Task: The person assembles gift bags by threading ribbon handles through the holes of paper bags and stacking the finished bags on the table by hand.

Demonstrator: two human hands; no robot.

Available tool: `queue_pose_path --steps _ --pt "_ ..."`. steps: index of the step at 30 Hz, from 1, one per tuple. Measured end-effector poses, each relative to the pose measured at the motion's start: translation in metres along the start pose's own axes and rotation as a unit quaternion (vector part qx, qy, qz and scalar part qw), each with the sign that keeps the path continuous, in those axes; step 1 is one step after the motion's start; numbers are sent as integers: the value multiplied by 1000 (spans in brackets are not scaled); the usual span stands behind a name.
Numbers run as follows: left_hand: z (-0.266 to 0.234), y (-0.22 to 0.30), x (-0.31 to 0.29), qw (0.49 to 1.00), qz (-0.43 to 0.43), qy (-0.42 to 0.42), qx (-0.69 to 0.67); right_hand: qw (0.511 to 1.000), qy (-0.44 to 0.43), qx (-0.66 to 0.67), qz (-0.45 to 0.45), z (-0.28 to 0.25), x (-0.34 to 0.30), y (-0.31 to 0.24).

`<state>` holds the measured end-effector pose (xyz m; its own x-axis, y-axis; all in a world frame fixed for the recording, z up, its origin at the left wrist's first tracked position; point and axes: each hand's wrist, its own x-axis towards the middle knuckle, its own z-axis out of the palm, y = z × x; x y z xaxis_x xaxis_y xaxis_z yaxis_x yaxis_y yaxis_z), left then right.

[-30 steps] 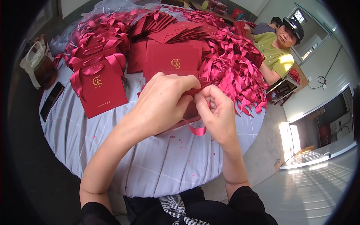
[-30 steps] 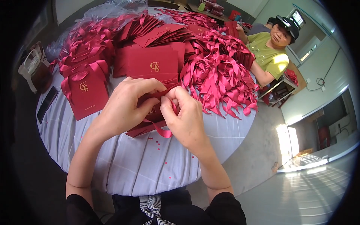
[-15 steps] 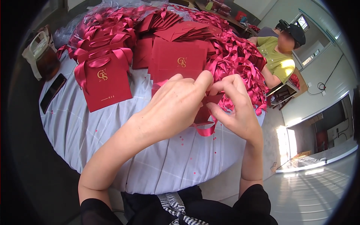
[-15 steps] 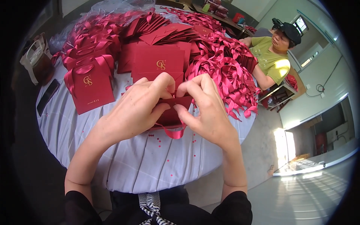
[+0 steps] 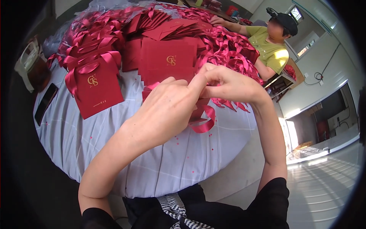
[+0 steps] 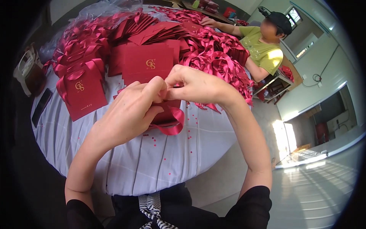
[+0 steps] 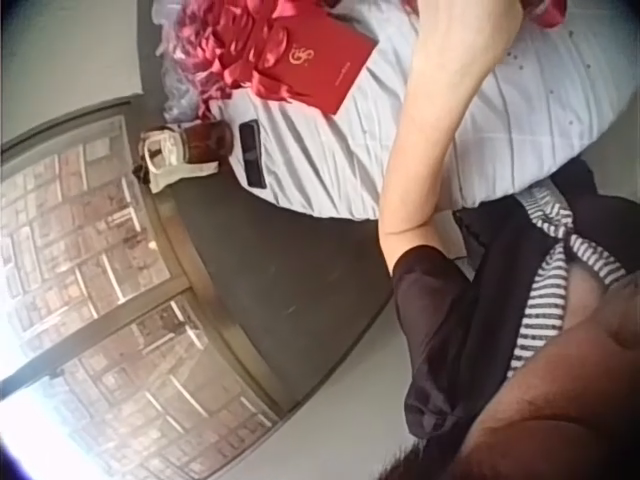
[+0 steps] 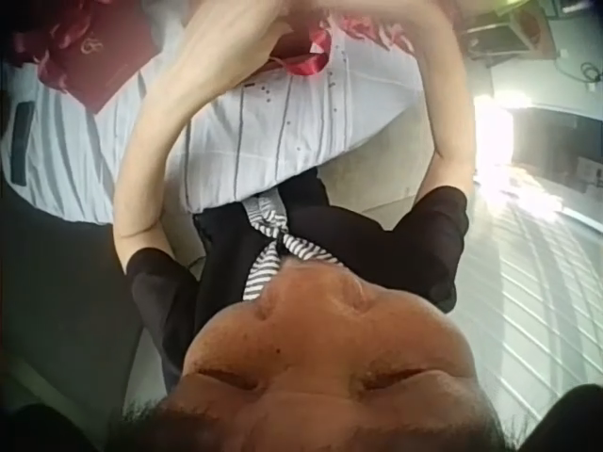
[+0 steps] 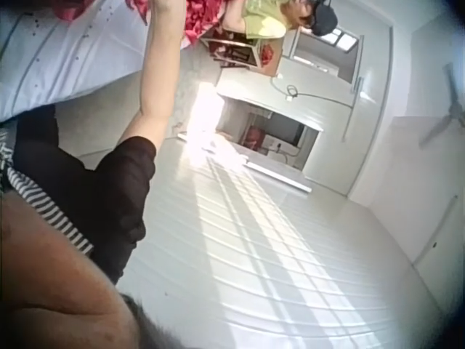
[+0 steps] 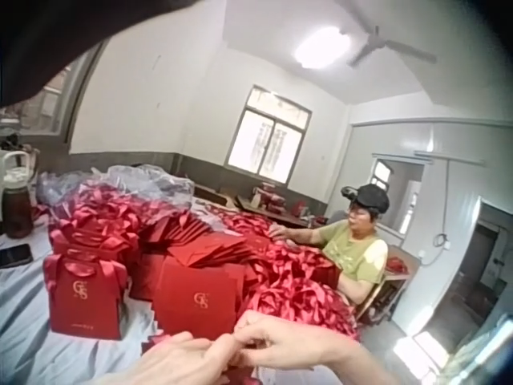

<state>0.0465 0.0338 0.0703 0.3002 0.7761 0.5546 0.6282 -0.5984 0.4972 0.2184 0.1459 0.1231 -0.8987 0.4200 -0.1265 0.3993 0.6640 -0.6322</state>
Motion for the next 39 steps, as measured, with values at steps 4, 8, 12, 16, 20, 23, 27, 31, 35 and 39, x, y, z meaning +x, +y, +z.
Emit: queue_pose_path --steps 4,8,12,16,20,23,27,31,35,39 --pt "2 5 1 999 9 4 39 994 -99 -32 -39 -15 16 2" --pt "1 4 -2 1000 11 11 16 994 -108 -29 6 -8 17 2" --pt "0 1 -6 1000 -11 6 -7 993 -18 113 4 9 5 5" --pt "2 5 -2 1000 -10 -17 -18 968 132 209 -36 8 4 12" --pt "-2 3 1 998 -50 -18 -20 936 193 292 -38 2 8 16" --pt "-2 2 3 1000 -18 -12 -20 885 246 394 -28 -3 11 27" --pt "-2 3 3 1000 -8 -24 -12 839 274 466 -62 -2 5 61" --pt "-4 8 1 999 -14 -34 9 780 275 553 -101 14 9 64" --pt "-1 7 0 998 -4 -35 44 828 77 535 -149 37 2 67" --pt "3 3 2 999 -5 -16 43 892 119 415 -132 56 -5 49"
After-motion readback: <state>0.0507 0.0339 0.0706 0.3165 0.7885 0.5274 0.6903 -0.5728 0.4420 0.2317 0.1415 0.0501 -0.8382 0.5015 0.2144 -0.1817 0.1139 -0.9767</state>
